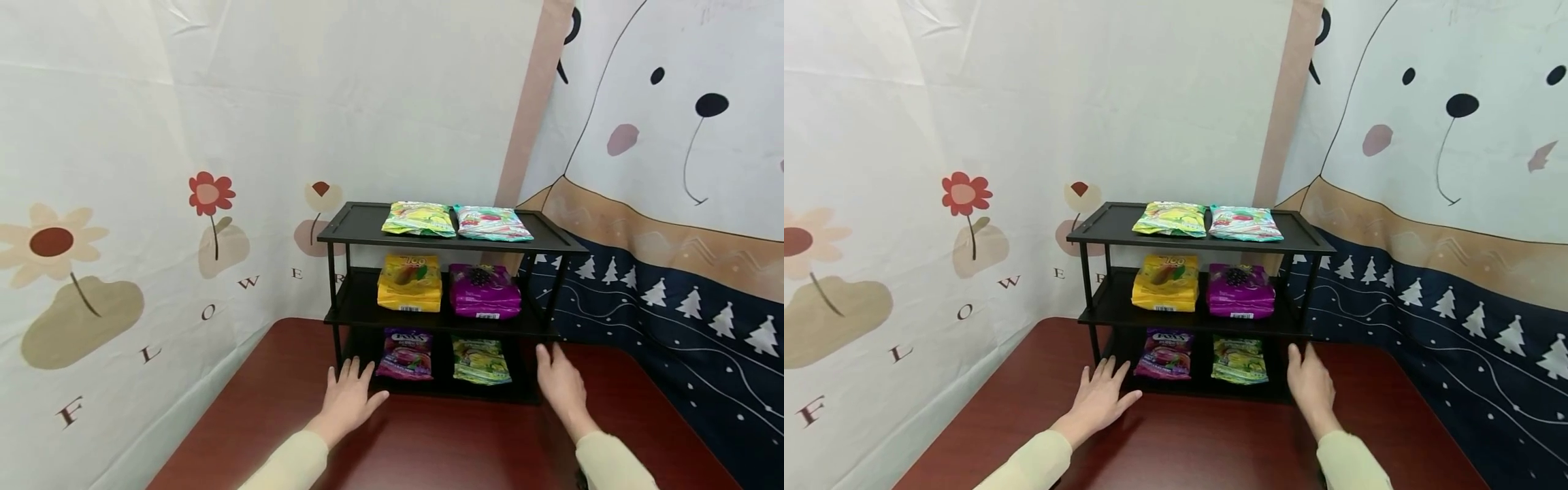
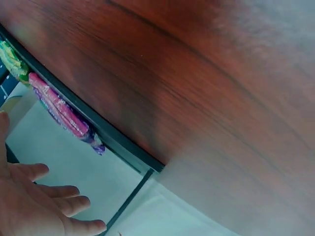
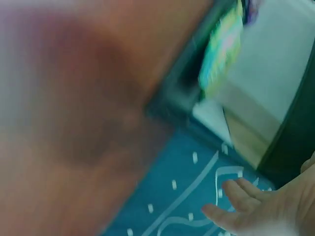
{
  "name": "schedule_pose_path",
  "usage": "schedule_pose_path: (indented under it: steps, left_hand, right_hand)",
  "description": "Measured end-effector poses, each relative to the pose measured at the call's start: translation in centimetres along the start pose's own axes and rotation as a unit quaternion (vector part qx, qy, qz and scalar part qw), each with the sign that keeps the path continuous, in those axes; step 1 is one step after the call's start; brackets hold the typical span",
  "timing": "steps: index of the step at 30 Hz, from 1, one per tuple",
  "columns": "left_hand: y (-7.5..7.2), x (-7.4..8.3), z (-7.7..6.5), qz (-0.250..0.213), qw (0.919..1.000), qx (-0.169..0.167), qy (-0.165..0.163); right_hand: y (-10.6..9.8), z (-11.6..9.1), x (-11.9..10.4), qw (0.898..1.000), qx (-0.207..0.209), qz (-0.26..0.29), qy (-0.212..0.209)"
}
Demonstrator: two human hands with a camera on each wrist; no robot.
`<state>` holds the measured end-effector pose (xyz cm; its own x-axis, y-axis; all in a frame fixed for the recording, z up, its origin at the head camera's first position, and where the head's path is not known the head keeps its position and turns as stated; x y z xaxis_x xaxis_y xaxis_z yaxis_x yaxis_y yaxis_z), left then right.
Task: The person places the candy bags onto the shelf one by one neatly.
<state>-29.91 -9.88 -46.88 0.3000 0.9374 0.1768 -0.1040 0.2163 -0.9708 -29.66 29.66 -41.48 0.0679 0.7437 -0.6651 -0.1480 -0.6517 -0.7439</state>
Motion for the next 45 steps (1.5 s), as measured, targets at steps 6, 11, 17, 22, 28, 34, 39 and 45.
schedule_pose_path:
  steps: [6, 11, 17, 22, 28, 34, 39, 45]
  left_hand:
    - [-0.1, 0.1, -0.5, 0.01, 0.9998, -0.004, -0.017]
    - [0.3, 0.7, -0.9, 0.005, 0.9991, -0.033, -0.026]
    - [1.1, 1.4, -1.4, -0.003, 0.9986, -0.048, -0.024]
    - [0.9, 1.7, -1.6, 0.002, 0.9991, -0.039, -0.015]
    - [0.6, 1.8, -1.6, 0.007, 0.9995, -0.03, -0.01]
    - [0.7, 1.5, -1.9, 0.007, 0.9989, -0.045, -0.014]
    - [0.5, 1.4, -1.8, 0.008, 0.9994, -0.032, -0.012]
    - [0.5, 1.4, -1.7, 0.01, 0.9993, -0.034, -0.012]
  right_hand:
    - [5.0, -3.0, 0.1, 0.995, -0.032, -0.085, -0.046]
    - [8.2, -4.8, -0.1, 0.97, -0.051, -0.214, -0.105]
    - [9.8, -6.1, -0.3, 0.95, -0.062, -0.272, -0.143]
    - [9.9, -6.5, -0.6, 0.95, -0.046, -0.265, -0.157]
    - [9.8, -6.5, -0.6, 0.95, -0.038, -0.27, -0.153]
    - [9.7, -6.7, -0.5, 0.952, -0.051, -0.267, -0.142]
    - [9.4, -6.6, -0.5, 0.953, -0.041, -0.263, -0.144]
    - [9.3, -6.5, -0.5, 0.954, -0.045, -0.26, -0.14]
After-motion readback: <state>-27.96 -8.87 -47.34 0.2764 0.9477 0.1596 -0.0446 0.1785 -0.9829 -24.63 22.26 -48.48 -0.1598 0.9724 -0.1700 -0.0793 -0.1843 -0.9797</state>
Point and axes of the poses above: each hand's wrist, its own z-axis towards the middle knuckle, its own y-axis out of the palm, x = y × z, the point moved 2 cm from there along z, towards the middle knuckle, and after that the axes turned 8 degrees about -x, right-handed, at the moved point
